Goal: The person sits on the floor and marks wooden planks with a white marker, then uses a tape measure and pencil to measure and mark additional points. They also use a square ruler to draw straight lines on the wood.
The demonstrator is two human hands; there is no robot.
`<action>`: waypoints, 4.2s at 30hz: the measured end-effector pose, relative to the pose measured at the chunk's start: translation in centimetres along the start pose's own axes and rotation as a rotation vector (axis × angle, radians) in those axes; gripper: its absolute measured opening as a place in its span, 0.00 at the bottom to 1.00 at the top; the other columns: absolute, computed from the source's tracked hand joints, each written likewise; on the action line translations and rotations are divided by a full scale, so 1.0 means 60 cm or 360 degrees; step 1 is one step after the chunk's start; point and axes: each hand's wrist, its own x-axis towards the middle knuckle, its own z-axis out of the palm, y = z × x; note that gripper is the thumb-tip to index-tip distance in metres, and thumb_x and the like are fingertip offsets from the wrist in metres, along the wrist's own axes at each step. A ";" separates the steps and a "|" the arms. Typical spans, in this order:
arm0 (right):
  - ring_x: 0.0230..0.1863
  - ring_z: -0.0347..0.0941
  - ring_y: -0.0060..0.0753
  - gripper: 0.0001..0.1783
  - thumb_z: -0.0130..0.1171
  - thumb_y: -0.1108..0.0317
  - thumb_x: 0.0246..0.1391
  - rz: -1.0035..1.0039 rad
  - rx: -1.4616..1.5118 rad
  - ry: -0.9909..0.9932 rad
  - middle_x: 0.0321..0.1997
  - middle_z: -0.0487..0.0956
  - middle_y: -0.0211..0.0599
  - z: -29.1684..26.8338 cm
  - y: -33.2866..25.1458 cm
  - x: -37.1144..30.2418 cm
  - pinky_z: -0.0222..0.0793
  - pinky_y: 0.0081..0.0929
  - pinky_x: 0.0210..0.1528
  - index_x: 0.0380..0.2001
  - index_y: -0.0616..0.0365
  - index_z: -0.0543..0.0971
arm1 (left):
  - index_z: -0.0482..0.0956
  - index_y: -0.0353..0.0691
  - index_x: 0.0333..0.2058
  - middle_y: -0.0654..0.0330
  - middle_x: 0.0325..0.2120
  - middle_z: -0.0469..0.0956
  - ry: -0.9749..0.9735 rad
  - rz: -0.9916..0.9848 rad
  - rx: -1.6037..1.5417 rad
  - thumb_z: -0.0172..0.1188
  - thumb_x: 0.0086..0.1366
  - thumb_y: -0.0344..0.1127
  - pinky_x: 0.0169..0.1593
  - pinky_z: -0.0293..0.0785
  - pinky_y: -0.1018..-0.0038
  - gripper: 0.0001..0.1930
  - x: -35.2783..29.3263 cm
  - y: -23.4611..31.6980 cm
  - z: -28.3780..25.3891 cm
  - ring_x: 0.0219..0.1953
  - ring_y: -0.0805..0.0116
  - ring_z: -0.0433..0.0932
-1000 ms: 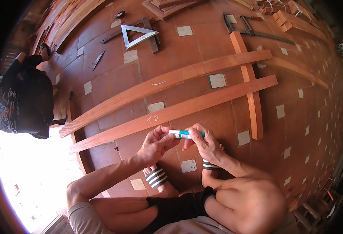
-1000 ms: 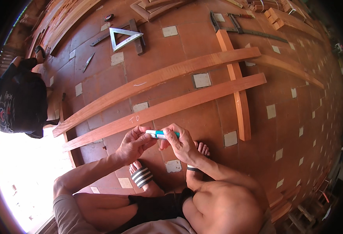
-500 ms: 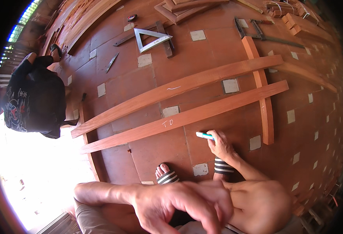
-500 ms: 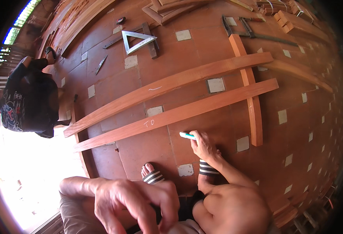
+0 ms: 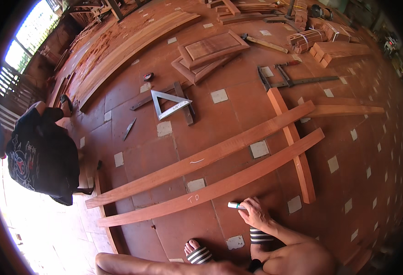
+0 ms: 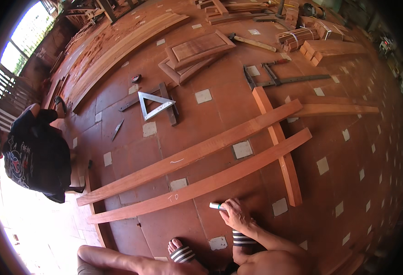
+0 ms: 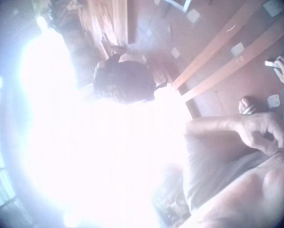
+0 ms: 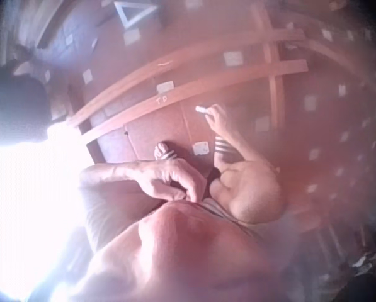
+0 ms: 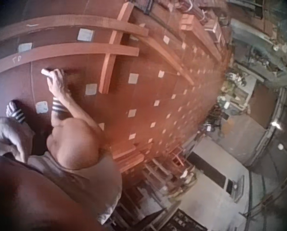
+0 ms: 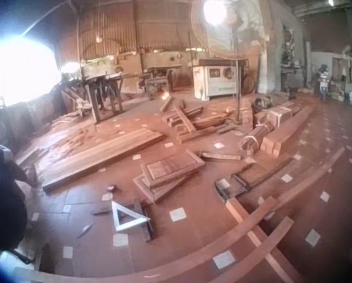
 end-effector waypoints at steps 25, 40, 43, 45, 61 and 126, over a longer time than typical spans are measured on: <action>0.46 0.79 0.53 0.15 0.72 0.69 0.57 -0.0050 -0.0059 0.0188 0.44 0.82 0.44 -0.018 -0.016 0.013 0.74 0.46 0.51 0.46 0.58 0.81 | 0.83 0.26 0.51 0.52 0.49 0.81 0.0089 0.0512 -0.0618 0.49 0.85 0.36 0.61 0.78 0.64 0.18 0.051 0.039 0.049 0.59 0.61 0.79; 0.60 0.71 0.33 0.47 0.75 0.34 0.57 0.1695 0.2117 0.0297 0.63 0.74 0.33 -0.057 0.071 0.159 0.73 0.37 0.62 0.71 0.46 0.72 | 0.79 0.34 0.60 0.46 0.54 0.81 0.1510 -0.0890 0.2253 0.62 0.73 0.57 0.60 0.78 0.49 0.32 -0.164 -0.203 -0.347 0.59 0.42 0.79; 0.60 0.70 0.32 0.48 0.74 0.31 0.56 0.1816 0.2031 0.0266 0.64 0.74 0.31 -0.060 0.073 0.181 0.72 0.36 0.61 0.70 0.45 0.72 | 0.77 0.36 0.61 0.50 0.56 0.79 0.1599 -0.0799 0.2252 0.66 0.70 0.56 0.59 0.78 0.49 0.32 -0.175 -0.176 -0.377 0.59 0.45 0.78; 0.61 0.69 0.31 0.47 0.73 0.29 0.55 0.1899 0.1972 0.0293 0.65 0.74 0.30 -0.060 0.069 0.181 0.72 0.36 0.60 0.69 0.44 0.73 | 0.77 0.37 0.61 0.52 0.57 0.78 0.1609 -0.0547 0.2642 0.70 0.67 0.55 0.60 0.77 0.51 0.33 -0.177 -0.153 -0.405 0.59 0.47 0.77; 0.35 0.76 0.21 0.41 0.80 0.28 0.44 0.1885 0.1667 0.0578 0.45 0.81 0.23 -0.048 -0.011 0.193 0.77 0.25 0.34 0.50 0.47 0.81 | 0.85 0.35 0.50 0.55 0.37 0.86 0.1066 -0.1199 0.1855 0.84 0.49 0.46 0.49 0.77 0.63 0.32 -0.158 -0.013 -0.634 0.42 0.61 0.84; 0.47 0.86 0.41 0.09 0.66 0.71 0.69 0.1262 0.1720 0.0700 0.46 0.87 0.48 -0.398 0.368 0.372 0.88 0.41 0.53 0.46 0.67 0.82 | 0.87 0.33 0.41 0.63 0.32 0.83 0.1725 -0.0568 0.1359 0.53 0.78 0.66 0.34 0.72 0.75 0.35 -0.242 -0.028 -0.714 0.31 0.76 0.76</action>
